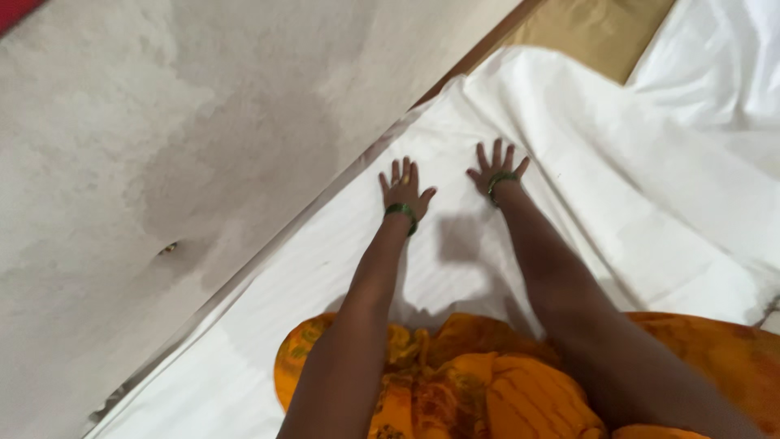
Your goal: The person makes a bed by hand, tucking a white sheet under the mattress and smoothing it across the surface.
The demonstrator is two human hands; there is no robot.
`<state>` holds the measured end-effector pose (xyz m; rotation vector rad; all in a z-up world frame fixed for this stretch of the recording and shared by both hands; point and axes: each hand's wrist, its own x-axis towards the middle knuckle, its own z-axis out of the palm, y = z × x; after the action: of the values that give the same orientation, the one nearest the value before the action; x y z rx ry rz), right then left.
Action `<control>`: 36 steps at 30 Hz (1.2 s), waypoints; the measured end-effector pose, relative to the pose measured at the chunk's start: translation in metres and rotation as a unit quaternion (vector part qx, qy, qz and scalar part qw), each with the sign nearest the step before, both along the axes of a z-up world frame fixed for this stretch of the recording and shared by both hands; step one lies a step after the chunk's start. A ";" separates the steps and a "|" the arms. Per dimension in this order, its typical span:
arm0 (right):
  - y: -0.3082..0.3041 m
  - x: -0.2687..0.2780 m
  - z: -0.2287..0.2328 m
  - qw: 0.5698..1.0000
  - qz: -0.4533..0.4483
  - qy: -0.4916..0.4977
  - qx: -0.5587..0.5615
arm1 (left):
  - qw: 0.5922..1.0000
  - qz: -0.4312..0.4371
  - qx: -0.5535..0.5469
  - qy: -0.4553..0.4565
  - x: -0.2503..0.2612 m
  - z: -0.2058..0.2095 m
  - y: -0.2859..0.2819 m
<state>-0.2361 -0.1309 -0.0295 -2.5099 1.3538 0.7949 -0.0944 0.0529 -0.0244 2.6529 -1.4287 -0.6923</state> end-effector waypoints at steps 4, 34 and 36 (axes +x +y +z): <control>-0.005 -0.004 -0.005 0.997 0.058 -0.005 -0.051 | 1.000 0.015 0.004 0.002 0.000 0.001 -0.005; -0.119 0.105 0.018 0.982 0.172 -0.063 0.052 | 0.986 0.155 0.001 -0.055 -0.016 0.015 -0.056; -0.122 0.104 0.019 0.979 0.192 -0.041 0.058 | 0.983 0.175 -0.016 -0.050 -0.014 0.011 -0.063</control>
<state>-0.1326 -0.2534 -0.0103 -2.7104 0.7785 0.7979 -0.1085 -0.0101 -0.0132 2.8414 -0.9385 -0.5021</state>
